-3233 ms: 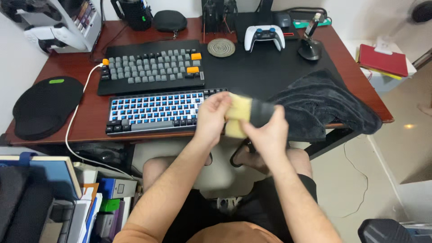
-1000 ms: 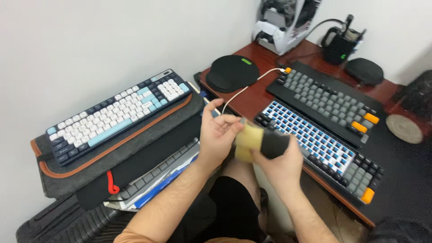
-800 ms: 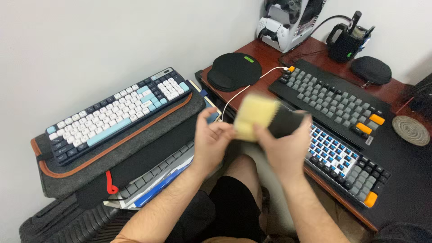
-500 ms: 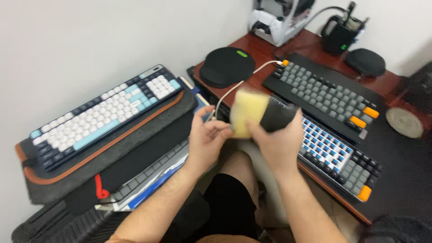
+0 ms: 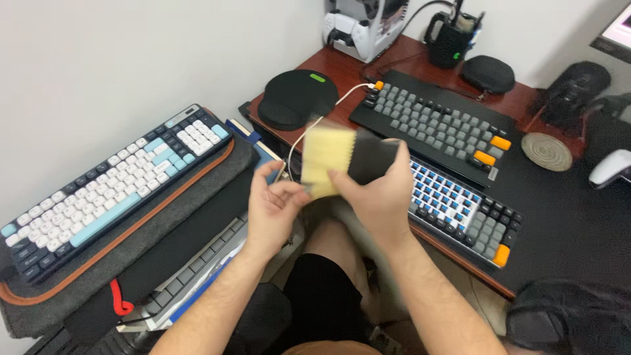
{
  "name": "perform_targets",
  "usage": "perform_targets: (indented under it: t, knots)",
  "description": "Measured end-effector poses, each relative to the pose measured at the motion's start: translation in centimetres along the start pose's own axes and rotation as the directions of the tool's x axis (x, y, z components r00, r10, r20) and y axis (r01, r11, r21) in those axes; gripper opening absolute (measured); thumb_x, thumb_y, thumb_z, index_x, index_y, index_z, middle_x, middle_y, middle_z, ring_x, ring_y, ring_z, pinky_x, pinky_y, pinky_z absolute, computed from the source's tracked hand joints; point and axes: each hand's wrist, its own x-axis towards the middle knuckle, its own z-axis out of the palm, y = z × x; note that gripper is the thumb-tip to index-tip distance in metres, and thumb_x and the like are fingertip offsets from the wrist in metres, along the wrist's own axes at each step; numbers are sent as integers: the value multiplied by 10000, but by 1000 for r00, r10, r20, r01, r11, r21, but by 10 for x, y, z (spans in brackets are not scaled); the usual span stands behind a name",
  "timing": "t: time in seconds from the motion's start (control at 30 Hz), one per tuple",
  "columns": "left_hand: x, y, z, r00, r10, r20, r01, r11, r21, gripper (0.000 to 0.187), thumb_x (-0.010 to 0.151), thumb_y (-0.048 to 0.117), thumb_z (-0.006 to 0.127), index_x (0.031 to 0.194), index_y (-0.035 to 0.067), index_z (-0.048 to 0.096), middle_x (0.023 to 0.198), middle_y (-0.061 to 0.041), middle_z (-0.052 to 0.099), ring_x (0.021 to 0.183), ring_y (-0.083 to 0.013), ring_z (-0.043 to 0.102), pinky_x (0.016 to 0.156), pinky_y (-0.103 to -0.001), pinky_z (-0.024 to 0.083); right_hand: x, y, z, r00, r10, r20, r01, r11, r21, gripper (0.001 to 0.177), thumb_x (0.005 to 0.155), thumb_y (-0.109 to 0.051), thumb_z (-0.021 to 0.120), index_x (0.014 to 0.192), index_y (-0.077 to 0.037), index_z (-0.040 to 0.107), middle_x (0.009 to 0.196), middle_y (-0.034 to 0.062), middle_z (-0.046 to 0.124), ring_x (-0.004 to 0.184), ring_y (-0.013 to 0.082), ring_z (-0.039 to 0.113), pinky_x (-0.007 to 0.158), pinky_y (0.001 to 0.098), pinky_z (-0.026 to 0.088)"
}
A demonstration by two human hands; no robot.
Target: The person removes individual keycaps from a mechanical keyboard, brushes each keycap with a small brush, wipes it with a cloth, and places it back on the keyboard. The process is repeated for multiple keycaps in a repetitive cycle.
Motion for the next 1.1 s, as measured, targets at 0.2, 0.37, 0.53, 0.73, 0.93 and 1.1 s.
perform_targets:
  t: [0.2,0.37,0.53,0.73,0.93,1.1]
  knots:
    - [12,10,20,991,36,126,-41,998,40,615,909,-120,673,1425,19,367,988,-69,713,962,-138,696,888,-280,574,-29,22,-71,977,177,119,-74,803,-592,612,555,-201,938,1020,8,599,939,192,700,882,378,717,767,433,550]
    - [6,-47,101,926,-95,365,56,992,115,257,935,-103,706,1178,-47,642,1061,-43,690,987,-118,681,899,-265,562,-38,79,-241,892,-78,-446,-239,755,-610,835,771,-343,915,1334,68,454,1102,254,708,970,397,736,843,459,577]
    - [-13,-124,207,736,-249,630,398,911,-105,145,1011,-15,632,1156,-26,640,1017,-45,686,948,-101,661,879,-260,546,-41,138,-341,733,-23,-679,-614,405,-677,787,658,-387,938,1183,46,541,1022,281,707,937,460,702,835,496,556]
    - [-48,-167,266,589,-305,748,534,842,-77,164,1005,13,582,1168,32,596,937,-45,682,816,-109,630,764,-253,524,-47,172,-353,698,257,-669,-714,328,-619,827,654,-503,933,1097,96,575,1003,283,685,969,422,694,873,462,561]
    - [-61,-167,267,588,-261,765,275,955,115,246,958,-23,645,1203,1,638,945,25,641,869,-47,612,793,-208,516,-127,77,-302,768,-229,-598,-504,359,-785,492,861,-373,843,1038,26,614,942,202,675,883,385,671,796,452,546]
    - [-72,-157,278,642,-145,753,27,986,167,268,891,-29,731,1151,5,675,923,-11,632,807,-88,619,741,-224,539,-171,62,-234,724,197,-661,-653,503,-566,388,785,-354,835,830,-26,634,790,141,656,698,335,672,636,427,533]
